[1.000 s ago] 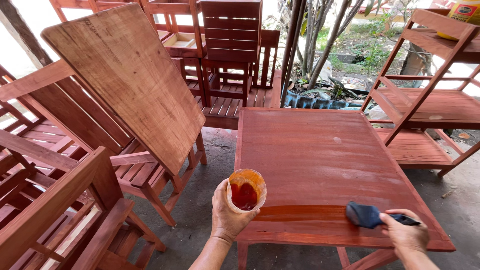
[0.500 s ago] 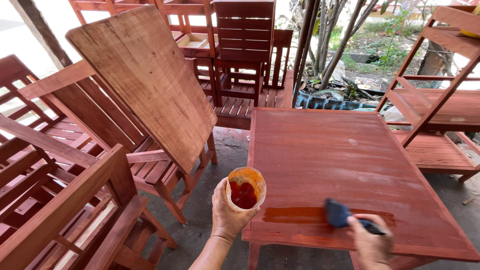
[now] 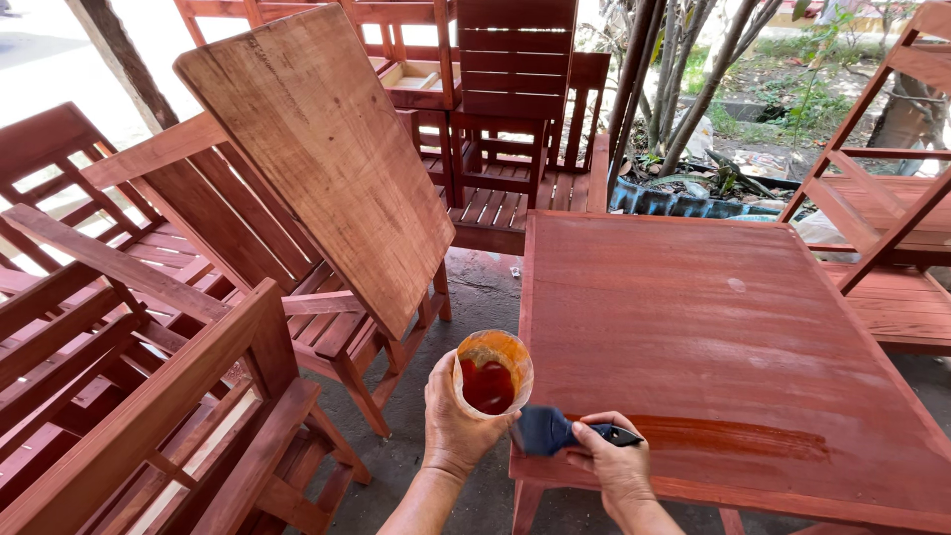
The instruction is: The person holds a cup of red wood stain in one hand and a cloth applicator in the other, dipping the cloth into the stain and wiping it across the tabletop of a wooden table, working the stain over the surface and edges. The table stands among other red-stained wooden furniture in a covered workshop area.
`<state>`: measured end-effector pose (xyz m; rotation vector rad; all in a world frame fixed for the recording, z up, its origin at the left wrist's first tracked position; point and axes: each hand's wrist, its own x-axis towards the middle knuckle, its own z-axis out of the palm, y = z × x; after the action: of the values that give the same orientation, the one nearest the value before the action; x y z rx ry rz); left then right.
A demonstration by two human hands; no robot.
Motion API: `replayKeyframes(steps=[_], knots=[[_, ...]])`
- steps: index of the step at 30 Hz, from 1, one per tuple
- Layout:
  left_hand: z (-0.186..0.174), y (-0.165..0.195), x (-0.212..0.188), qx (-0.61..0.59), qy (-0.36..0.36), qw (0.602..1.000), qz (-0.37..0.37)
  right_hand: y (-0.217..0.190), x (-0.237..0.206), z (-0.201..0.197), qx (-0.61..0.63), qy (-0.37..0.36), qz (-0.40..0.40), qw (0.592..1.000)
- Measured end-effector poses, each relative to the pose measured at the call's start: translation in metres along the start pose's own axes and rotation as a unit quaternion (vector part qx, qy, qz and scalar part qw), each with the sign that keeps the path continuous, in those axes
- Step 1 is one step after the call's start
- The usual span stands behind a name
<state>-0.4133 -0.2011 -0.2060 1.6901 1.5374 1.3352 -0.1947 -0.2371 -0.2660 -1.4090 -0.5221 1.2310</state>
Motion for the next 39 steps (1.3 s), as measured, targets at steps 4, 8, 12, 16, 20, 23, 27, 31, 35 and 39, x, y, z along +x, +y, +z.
replayKeyframes(steps=[4, 8, 12, 16, 20, 23, 27, 31, 35, 39], knots=[[-0.002, 0.000, 0.001, 0.000, 0.009, 1.000, 0.006, 0.007, 0.012, -0.011, -0.007, 0.020, 0.027, 0.999], [-0.002, -0.002, 0.001, 0.004, 0.003, 1.000, -0.002, 0.014, 0.033, -0.002, 0.038, 0.018, -0.045, 0.998], [0.002, -0.003, 0.002, 0.010, 0.004, 1.000, -0.002, 0.014, 0.040, 0.004, 0.023, 0.043, -0.045, 0.998], [0.011, 0.000, 0.000, -0.002, 0.000, 1.000, 0.014, 0.022, 0.027, -0.015, 0.007, 0.022, -0.036, 0.999], [0.032, 0.011, -0.001, -0.007, -0.007, 1.000, 0.018, 0.018, 0.032, -0.056, -0.007, 0.059, -0.108, 0.992], [0.053, 0.026, -0.001, -0.022, -0.029, 0.999, 0.002, -0.002, 0.043, -0.108, -0.040, 0.094, -0.168, 0.980], [0.086, 0.049, -0.009, -0.041, -0.052, 0.998, 0.011, -0.038, 0.045, -0.193, -0.068, 0.174, -0.198, 0.962], [0.113, 0.071, -0.021, -0.047, -0.068, 0.996, 0.009, -0.074, 0.039, -0.271, -0.098, 0.239, -0.216, 0.941], [0.143, 0.089, -0.028, -0.055, -0.084, 0.995, 0.019, -0.100, 0.033, -0.336, -0.103, 0.301, -0.245, 0.916], [0.166, 0.097, -0.035, -0.057, -0.088, 0.994, 0.018, -0.120, 0.030, -0.388, -0.102, 0.326, -0.262, 0.903]])
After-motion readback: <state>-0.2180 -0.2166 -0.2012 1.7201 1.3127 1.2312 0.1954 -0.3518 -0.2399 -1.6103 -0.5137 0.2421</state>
